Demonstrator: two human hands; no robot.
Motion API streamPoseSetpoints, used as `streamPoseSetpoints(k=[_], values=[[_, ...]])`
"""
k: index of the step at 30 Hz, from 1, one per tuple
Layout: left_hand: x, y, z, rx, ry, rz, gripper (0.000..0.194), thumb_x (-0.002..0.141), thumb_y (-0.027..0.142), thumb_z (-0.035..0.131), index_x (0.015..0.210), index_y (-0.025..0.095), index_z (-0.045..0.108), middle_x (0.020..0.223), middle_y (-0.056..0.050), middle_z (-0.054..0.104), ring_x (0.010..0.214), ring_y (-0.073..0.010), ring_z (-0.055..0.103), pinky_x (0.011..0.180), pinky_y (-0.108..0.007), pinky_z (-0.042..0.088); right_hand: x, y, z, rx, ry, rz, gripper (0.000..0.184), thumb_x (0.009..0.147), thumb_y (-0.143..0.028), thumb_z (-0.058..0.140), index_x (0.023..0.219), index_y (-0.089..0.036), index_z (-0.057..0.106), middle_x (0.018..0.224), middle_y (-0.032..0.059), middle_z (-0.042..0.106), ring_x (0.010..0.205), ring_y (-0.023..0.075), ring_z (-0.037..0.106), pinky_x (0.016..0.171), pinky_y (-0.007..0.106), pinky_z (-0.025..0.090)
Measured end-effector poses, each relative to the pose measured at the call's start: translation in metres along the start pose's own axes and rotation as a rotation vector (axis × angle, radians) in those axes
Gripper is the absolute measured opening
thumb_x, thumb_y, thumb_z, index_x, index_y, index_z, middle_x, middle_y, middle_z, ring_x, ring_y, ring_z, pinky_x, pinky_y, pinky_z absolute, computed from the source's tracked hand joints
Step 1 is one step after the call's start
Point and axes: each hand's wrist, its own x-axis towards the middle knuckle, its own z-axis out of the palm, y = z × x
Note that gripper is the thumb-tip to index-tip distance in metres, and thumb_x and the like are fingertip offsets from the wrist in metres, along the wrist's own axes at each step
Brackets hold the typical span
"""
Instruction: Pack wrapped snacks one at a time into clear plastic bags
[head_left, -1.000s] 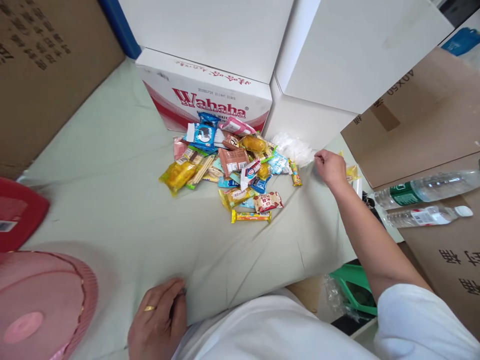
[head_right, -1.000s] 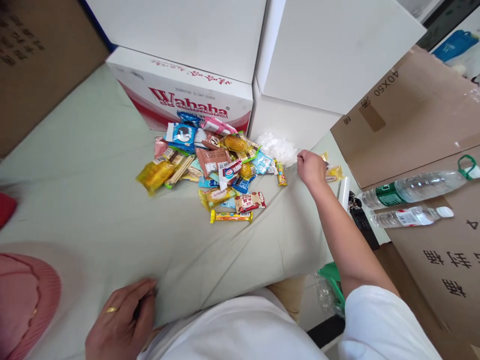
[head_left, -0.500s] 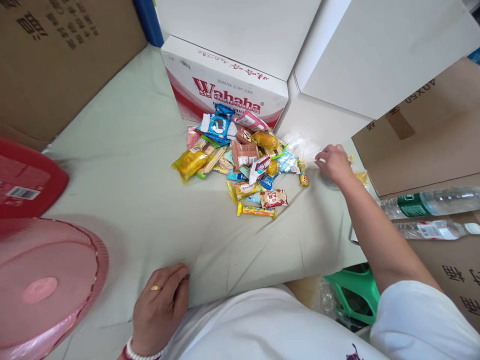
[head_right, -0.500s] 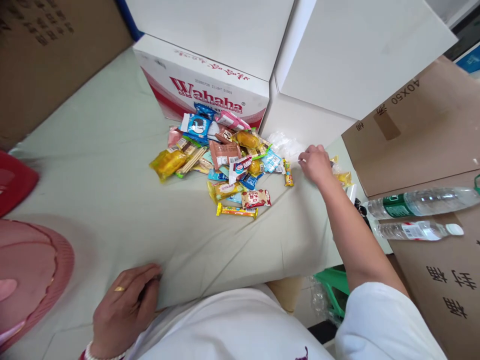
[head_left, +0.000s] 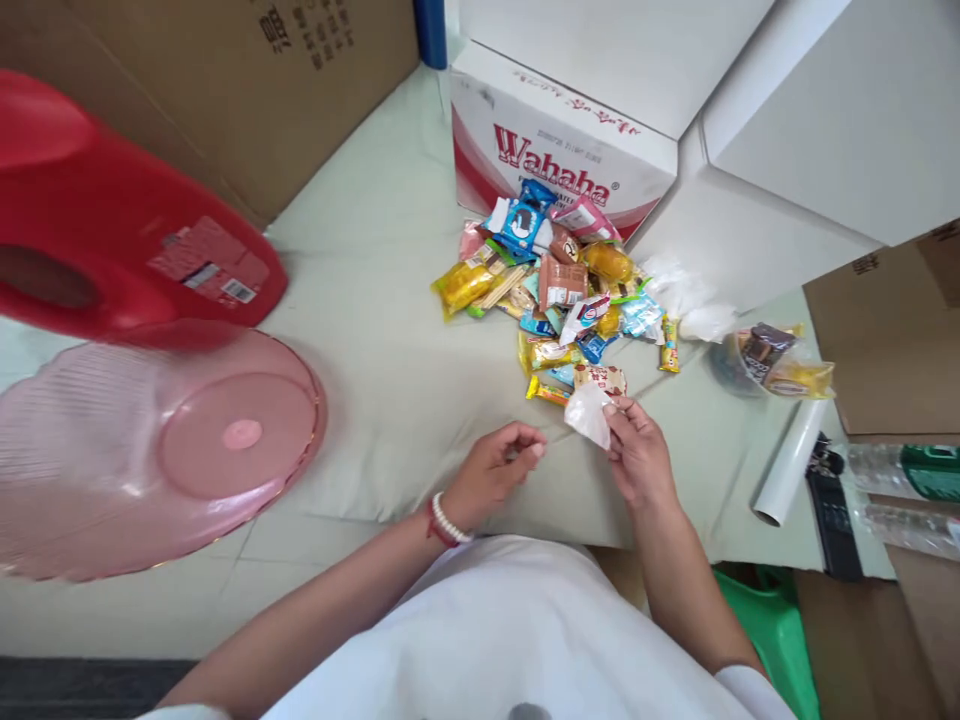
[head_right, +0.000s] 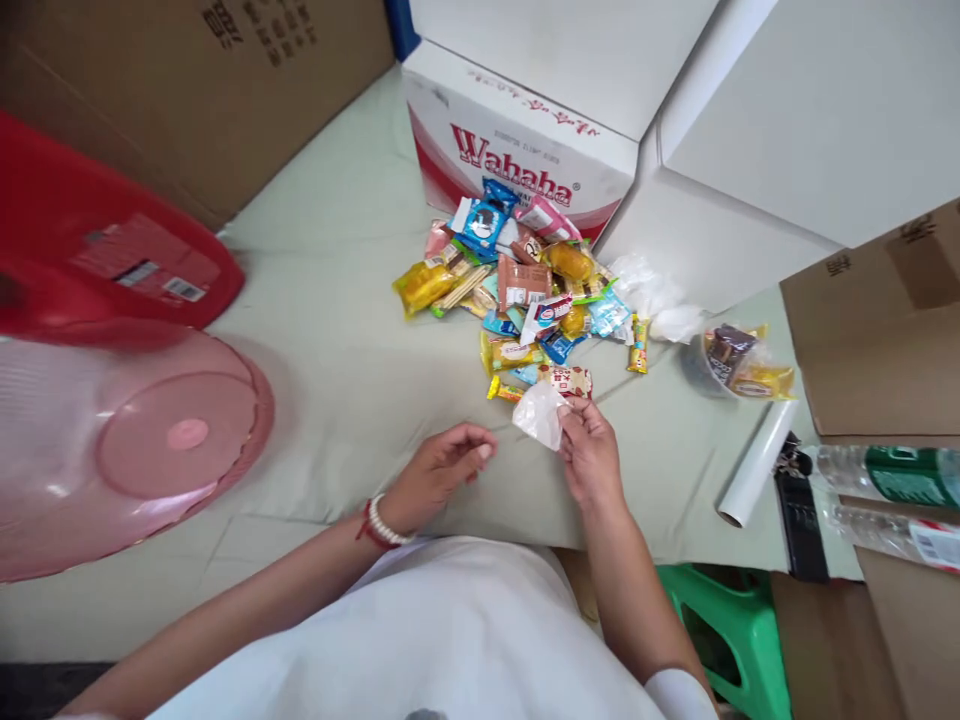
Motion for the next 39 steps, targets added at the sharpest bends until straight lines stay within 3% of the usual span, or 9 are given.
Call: streamPoseSetpoints(k=[3, 7, 11, 16, 20, 23, 26, 29, 39], values=[[0.013, -0.001, 0.015, -0.125, 0.131, -0.008, 0.044, 0.085, 0.060, 0.065, 0.100, 0.019, 0.062, 0.085, -0.002, 0.059, 0.072, -0.0144, 0.055, 0.055, -0.023, 0.043, -0.012, 0.021, 0.008, -0.001, 0.035, -0.055, 0.040, 0.073, -0.048, 0.083, 0.093, -0.022, 0.061, 0.057, -0.0109, 0.042, 0.046, 0.0064, 0.028, 0.044, 0.021, 0.024], [0.017, 0.001, 0.023, 0.041, 0.386, 0.178, 0.036, 0.080, 0.043, 0.076, 0.105, 0.020, 0.065, 0.084, 0.001, 0.054, 0.070, -0.0116, 0.048, 0.064, -0.024, 0.042, -0.019, 0.023, 0.002, -0.094, 0.039, -0.159, 0.031, 0.082, -0.046, 0.078, 0.092, -0.022, 0.061, 0.058, -0.0097, 0.042, 0.050, 0.0085, 0.033, 0.048, 0.022, 0.027], [0.024, 0.004, 0.024, 0.155, 0.302, 0.240, 0.025, 0.078, 0.036, 0.077, 0.098, 0.020, 0.074, 0.082, 0.000, 0.054, 0.068, -0.0119, 0.046, 0.063, -0.025, 0.039, -0.023, 0.019, -0.002, -0.145, -0.070, -0.169, 0.027, 0.087, -0.046, 0.074, 0.094, -0.023, 0.062, 0.064, -0.0067, 0.051, 0.055, 0.0103, 0.040, 0.052, 0.023, 0.032], [0.031, 0.002, 0.023, -0.107, 0.166, 0.084, 0.037, 0.078, 0.052, 0.076, 0.074, 0.018, 0.063, 0.070, 0.002, 0.053, 0.064, -0.0102, 0.044, 0.060, -0.023, 0.039, -0.020, 0.022, -0.002, -0.153, -0.076, -0.097, 0.033, 0.086, -0.053, 0.072, 0.095, -0.023, 0.063, 0.065, -0.0065, 0.049, 0.053, 0.0109, 0.037, 0.050, 0.024, 0.031], [0.030, 0.003, 0.023, -0.223, 0.193, -0.075, 0.051, 0.068, 0.064, 0.080, 0.075, 0.019, 0.055, 0.067, 0.005, 0.051, 0.060, -0.0100, 0.046, 0.051, -0.021, 0.044, -0.024, 0.017, -0.010, -0.433, -0.030, -0.410, 0.025, 0.095, -0.047, 0.064, 0.103, -0.023, 0.066, 0.081, 0.0000, 0.059, 0.064, 0.0138, 0.049, 0.058, 0.027, 0.041], [0.030, 0.005, 0.023, -0.182, 0.243, -0.123, 0.054, 0.064, 0.067, 0.080, 0.075, 0.019, 0.055, 0.069, 0.003, 0.055, 0.062, -0.0121, 0.051, 0.048, -0.024, 0.050, -0.031, 0.013, -0.014, -0.695, -0.207, -0.731, 0.026, 0.092, -0.038, 0.070, 0.114, -0.025, 0.068, 0.108, 0.0072, 0.065, 0.084, 0.0184, 0.060, 0.071, 0.031, 0.050], [0.031, 0.007, 0.023, -0.144, 0.237, -0.107, 0.054, 0.065, 0.066, 0.080, 0.074, 0.019, 0.056, 0.069, 0.003, 0.055, 0.060, -0.0116, 0.051, 0.046, -0.023, 0.049, -0.032, 0.017, -0.012, -0.867, -0.363, -0.853, 0.021, 0.095, -0.029, 0.067, 0.115, -0.027, 0.071, 0.111, 0.0087, 0.069, 0.098, 0.0230, 0.063, 0.082, 0.036, 0.052], [0.028, 0.008, 0.023, -0.184, 0.180, -0.123, 0.054, 0.068, 0.067, 0.079, 0.077, 0.019, 0.057, 0.069, 0.003, 0.056, 0.061, -0.0114, 0.053, 0.050, -0.023, 0.049, -0.029, 0.024, -0.008, -0.837, -0.350, -0.765, 0.019, 0.100, -0.026, 0.056, 0.108, -0.029, 0.073, 0.098, 0.0064, 0.071, 0.089, 0.0215, 0.065, 0.078, 0.035, 0.053], [0.018, -0.002, 0.020, -0.143, 0.127, -0.041, 0.036, 0.070, 0.048, 0.085, 0.078, 0.015, 0.072, 0.076, -0.001, 0.067, 0.073, -0.0133, 0.056, 0.074, -0.027, 0.045, -0.031, 0.025, 0.005, -0.535, -0.216, -0.363, 0.015, 0.085, -0.039, 0.075, 0.083, -0.025, 0.073, 0.068, -0.0023, 0.055, 0.056, 0.0128, 0.043, 0.055, 0.026, 0.036]])
